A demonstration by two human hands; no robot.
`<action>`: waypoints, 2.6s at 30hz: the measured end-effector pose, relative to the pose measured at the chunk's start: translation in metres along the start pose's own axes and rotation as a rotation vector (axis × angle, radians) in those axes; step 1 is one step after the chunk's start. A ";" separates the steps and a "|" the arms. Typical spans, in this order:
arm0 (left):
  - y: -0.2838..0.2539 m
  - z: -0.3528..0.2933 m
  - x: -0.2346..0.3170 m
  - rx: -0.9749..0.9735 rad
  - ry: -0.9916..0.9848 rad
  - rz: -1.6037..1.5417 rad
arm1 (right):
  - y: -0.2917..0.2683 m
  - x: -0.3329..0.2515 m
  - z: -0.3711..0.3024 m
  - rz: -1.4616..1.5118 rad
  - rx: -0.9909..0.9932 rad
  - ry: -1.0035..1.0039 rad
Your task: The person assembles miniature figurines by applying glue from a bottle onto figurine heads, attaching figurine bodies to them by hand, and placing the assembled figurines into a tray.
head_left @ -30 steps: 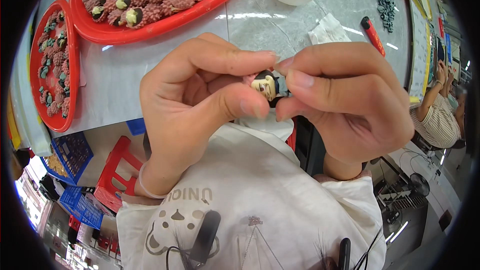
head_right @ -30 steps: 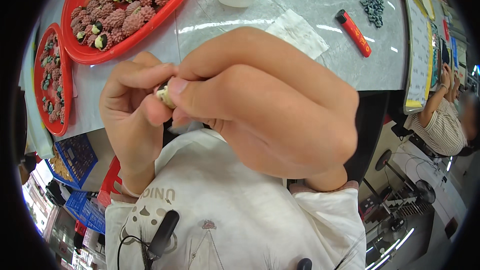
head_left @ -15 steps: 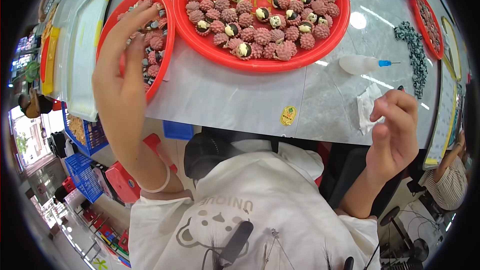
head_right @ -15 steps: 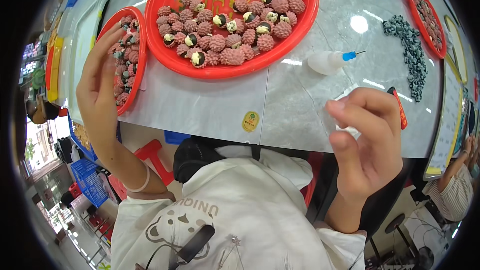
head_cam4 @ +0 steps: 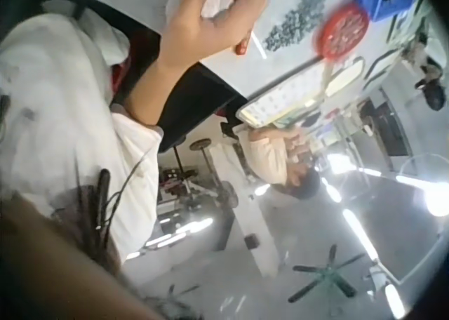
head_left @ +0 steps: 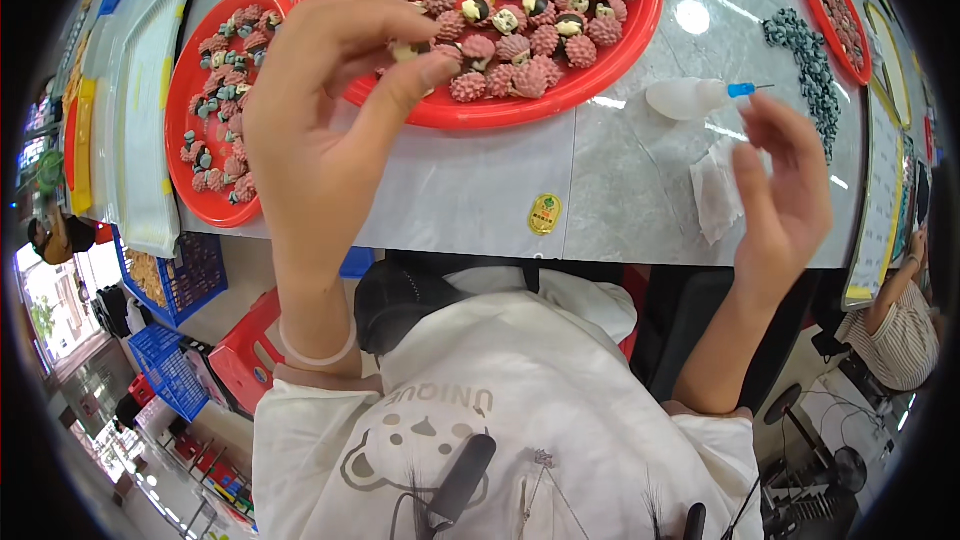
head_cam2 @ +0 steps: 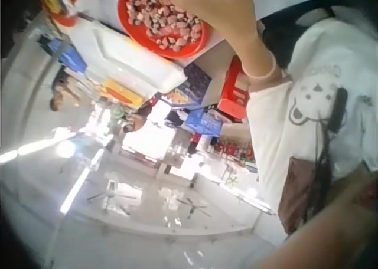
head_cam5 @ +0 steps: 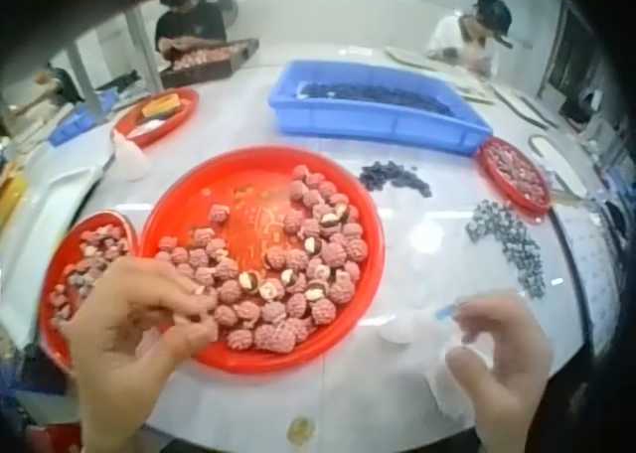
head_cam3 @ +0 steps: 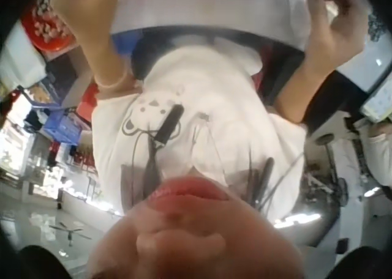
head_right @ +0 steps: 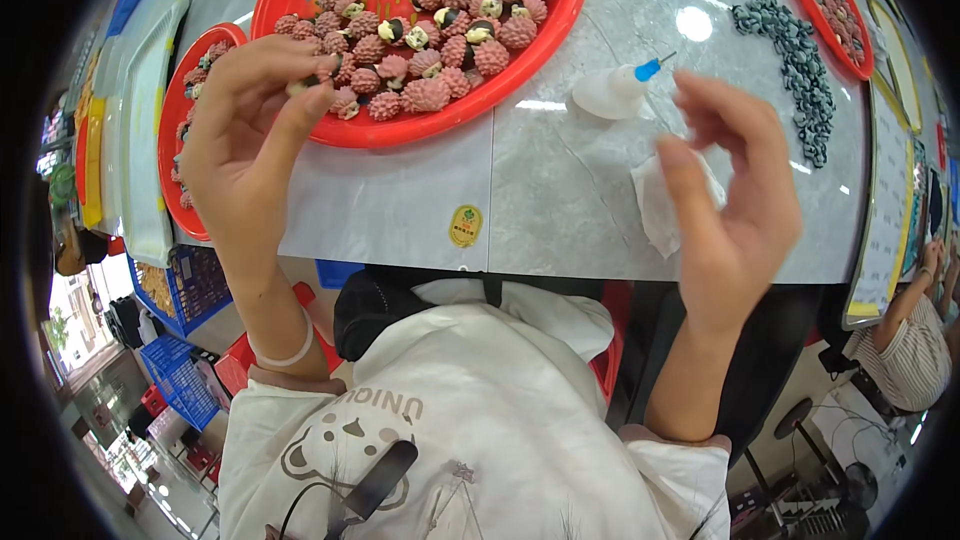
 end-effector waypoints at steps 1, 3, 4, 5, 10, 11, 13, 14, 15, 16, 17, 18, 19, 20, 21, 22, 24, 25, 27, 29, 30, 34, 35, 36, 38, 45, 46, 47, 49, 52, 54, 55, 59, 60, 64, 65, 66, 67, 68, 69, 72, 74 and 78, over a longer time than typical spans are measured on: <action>0.004 -0.004 0.000 0.002 -0.008 -0.200 | 0.004 0.002 0.003 -0.007 0.001 0.006; 0.017 -0.014 0.001 -0.026 -0.059 -0.372 | 0.024 0.008 0.005 -0.148 -0.283 0.031; 0.024 -0.018 0.003 -0.044 -0.108 -0.532 | 0.028 0.011 0.007 -0.154 -0.286 0.035; 0.031 -0.022 0.004 -0.044 -0.234 -0.640 | 0.032 0.016 0.007 -0.107 -0.315 0.054; 0.053 -0.044 0.005 -0.076 -0.441 -0.847 | 0.017 0.010 0.000 0.299 -0.212 0.213; 0.059 -0.048 0.004 -0.075 -0.508 -0.937 | 0.013 0.012 -0.002 0.323 -0.217 0.197; 0.070 -0.054 0.005 -0.061 -0.615 -1.036 | 0.004 0.009 -0.004 0.298 -0.248 0.198; 0.072 -0.056 0.005 -0.062 -0.623 -1.042 | 0.001 0.005 -0.005 0.283 -0.280 0.191; 0.074 -0.056 0.005 -0.078 -0.593 -1.050 | -0.003 0.001 -0.006 0.241 -0.266 0.186; 0.077 -0.055 0.007 -0.102 -0.562 -1.063 | -0.010 0.000 -0.006 0.231 -0.261 0.195; 0.080 -0.055 0.008 -0.110 -0.568 -1.071 | -0.017 -0.004 -0.006 0.204 -0.280 0.144; 0.081 -0.055 0.009 -0.123 -0.579 -1.054 | -0.021 -0.008 -0.005 0.178 -0.300 0.093; 0.082 -0.056 0.010 -0.132 -0.591 -1.033 | -0.018 -0.011 -0.006 0.256 -0.305 0.102; 0.084 -0.057 0.010 -0.137 -0.595 -1.034 | -0.017 -0.011 -0.006 0.254 -0.301 0.108; 0.085 -0.057 0.010 -0.124 -0.573 -1.034 | -0.016 -0.014 -0.006 0.261 -0.291 0.062; 0.085 -0.057 0.011 -0.108 -0.552 -1.033 | -0.015 -0.017 -0.005 0.268 -0.281 0.015; 0.085 -0.057 0.012 -0.115 -0.577 -1.022 | -0.015 -0.020 -0.006 0.251 -0.273 0.058; 0.085 -0.057 0.013 -0.117 -0.598 -1.011 | -0.015 -0.019 -0.006 0.235 -0.268 0.097; 0.085 -0.058 0.013 -0.117 -0.602 -1.016 | -0.013 -0.019 -0.007 0.230 -0.275 0.085; 0.086 -0.058 0.013 -0.117 -0.605 -1.022 | -0.011 -0.023 -0.007 0.225 -0.283 0.073; 0.086 -0.058 0.013 -0.127 -0.602 -1.009 | -0.012 -0.032 -0.007 0.086 -0.262 -0.020; 0.084 -0.058 0.012 -0.124 -0.560 -0.988 | -0.020 -0.058 -0.017 -0.150 -0.263 -0.347; 0.084 -0.059 0.012 -0.125 -0.560 -0.989 | -0.020 -0.058 -0.020 -0.151 -0.263 -0.346; 0.085 -0.060 0.011 -0.130 -0.567 -0.997 | -0.022 -0.057 -0.023 -0.162 -0.223 -0.319; 0.085 -0.060 0.010 -0.135 -0.572 -1.007 | -0.023 -0.053 -0.018 -0.175 -0.182 -0.292; 0.080 -0.059 0.006 -0.113 -0.578 -0.980 | -0.015 -0.052 -0.022 -0.109 -0.192 -0.327; 0.080 -0.058 0.006 -0.113 -0.587 -0.974 | -0.017 -0.049 -0.022 -0.104 -0.139 -0.266; 0.080 -0.058 0.006 -0.111 -0.585 -0.972 | -0.017 -0.045 -0.018 -0.003 -0.131 -0.208; 0.080 -0.057 0.007 -0.114 -0.574 -1.006 | -0.023 -0.032 -0.011 0.136 -0.118 -0.079; 0.085 -0.054 0.011 -0.122 -0.563 -1.046 | -0.027 -0.010 -0.006 0.298 -0.112 0.076; 0.083 -0.057 0.010 -0.086 -0.547 -1.085 | -0.017 0.009 0.000 0.169 -0.108 0.043; 0.083 -0.057 0.009 -0.061 -0.549 -1.134 | -0.014 0.013 0.005 -0.011 -0.157 -0.017; 0.085 -0.058 0.010 -0.033 -0.562 -1.058 | 0.006 0.025 0.009 -0.179 -0.248 0.003; 0.084 -0.058 0.011 -0.042 -0.553 -1.073 | 0.009 0.027 0.009 -0.214 -0.304 0.014; 0.076 -0.058 0.008 -0.018 -0.575 -1.001 | -0.027 0.027 0.027 -0.299 -0.255 -0.065; 0.076 -0.057 0.008 -0.027 -0.570 -0.997 | -0.050 0.034 0.035 -0.378 -0.109 -0.049; 0.075 -0.056 0.008 -0.035 -0.564 -0.992 | -0.071 0.042 0.042 -0.454 0.038 -0.034; 0.076 -0.055 0.008 -0.037 -0.561 -1.001 | -0.081 0.047 0.046 -0.462 0.040 -0.036; 0.078 -0.055 0.008 -0.064 -0.566 -1.004 | -0.090 0.057 0.050 -0.517 0.064 0.056; 0.080 -0.054 0.009 -0.092 -0.570 -1.008 | -0.096 0.065 0.051 -0.572 0.089 0.149; 0.085 -0.054 0.012 -0.162 -0.608 -0.969 | -0.084 0.074 0.056 -0.744 0.077 0.078; 0.086 -0.054 0.015 -0.158 -0.598 -0.974 | -0.083 0.076 0.056 -0.811 0.073 0.020; 0.083 -0.055 0.015 -0.144 -0.601 -0.981 | -0.078 0.068 0.052 -0.696 -0.076 0.009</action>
Point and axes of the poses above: each hand's wrist, its own z-axis towards the middle knuckle, its own y-axis out of the palm, x = y × z, the point moved 5 cm from there along z, towards the middle knuckle, and after that the axes turned 1 degree about -x, right-handed, at the moved point
